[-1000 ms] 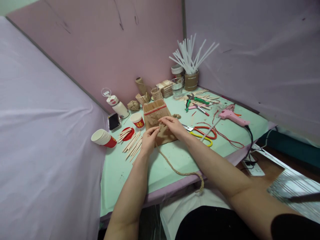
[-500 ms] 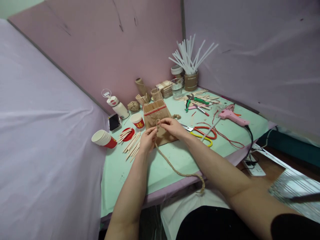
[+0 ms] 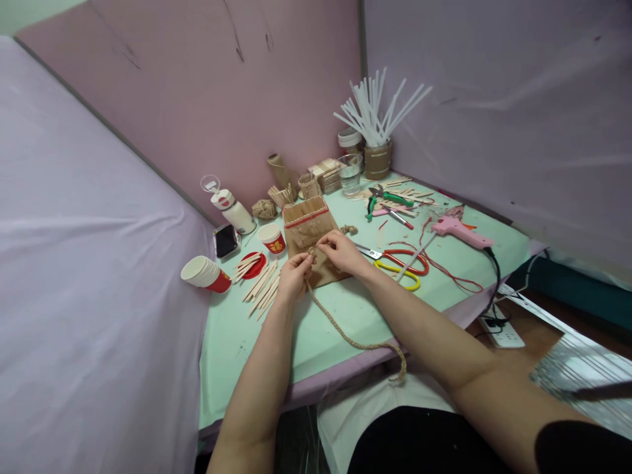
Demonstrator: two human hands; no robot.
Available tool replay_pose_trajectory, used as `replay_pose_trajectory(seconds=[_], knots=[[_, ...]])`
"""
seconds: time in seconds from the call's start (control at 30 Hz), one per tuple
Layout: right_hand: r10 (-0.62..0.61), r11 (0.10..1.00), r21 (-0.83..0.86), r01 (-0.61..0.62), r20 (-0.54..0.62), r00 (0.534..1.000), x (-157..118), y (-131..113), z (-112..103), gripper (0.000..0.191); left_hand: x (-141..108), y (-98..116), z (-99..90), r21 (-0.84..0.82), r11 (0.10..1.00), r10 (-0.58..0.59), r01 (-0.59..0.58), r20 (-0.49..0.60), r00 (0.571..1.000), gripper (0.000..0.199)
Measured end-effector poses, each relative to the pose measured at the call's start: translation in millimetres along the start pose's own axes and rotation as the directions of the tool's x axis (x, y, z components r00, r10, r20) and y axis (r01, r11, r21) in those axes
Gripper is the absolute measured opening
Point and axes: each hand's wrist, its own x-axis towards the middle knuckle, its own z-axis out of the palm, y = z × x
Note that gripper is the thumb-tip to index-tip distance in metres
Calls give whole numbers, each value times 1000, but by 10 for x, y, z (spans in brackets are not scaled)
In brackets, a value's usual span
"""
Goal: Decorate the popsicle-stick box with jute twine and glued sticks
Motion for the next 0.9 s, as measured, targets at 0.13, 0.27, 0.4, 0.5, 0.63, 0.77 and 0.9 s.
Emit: replay_pose_trajectory(seconds=[0.13,0.27,0.4,0.5,0.63,0.77,0.9], knots=[[-101,995,-12,101,-48,994,-52,-72,1,38,1,3,7,19,1000,16,-15,-53,998,28],[-212,977,0,212,58,976,-97,-157,-18,28,4,-24,-4,134,989,72,-56,-117,990,24],[-201,980,7,201,73,977,-80,-160,-18,11,-4,-28,-15,355,918,229,-179,-102,968,18],[-79,994,80,76,27,997,-50,-144,-12,10,-12,-12,-14,458,858,296,-232,-72,952,16],[64,973,217,-77,65,996,-33,-149,-9,10,-11,-11,-13,502,835,293,-226,-59,954,16],[142,945,283,-165,99,985,-37,-157,-3,15,-16,-17,-2,513,828,294,-226,-54,954,14],[229,926,284,-248,97,968,-50,-147,11,21,-31,-1,19,517,819,320,-248,-53,946,17]])
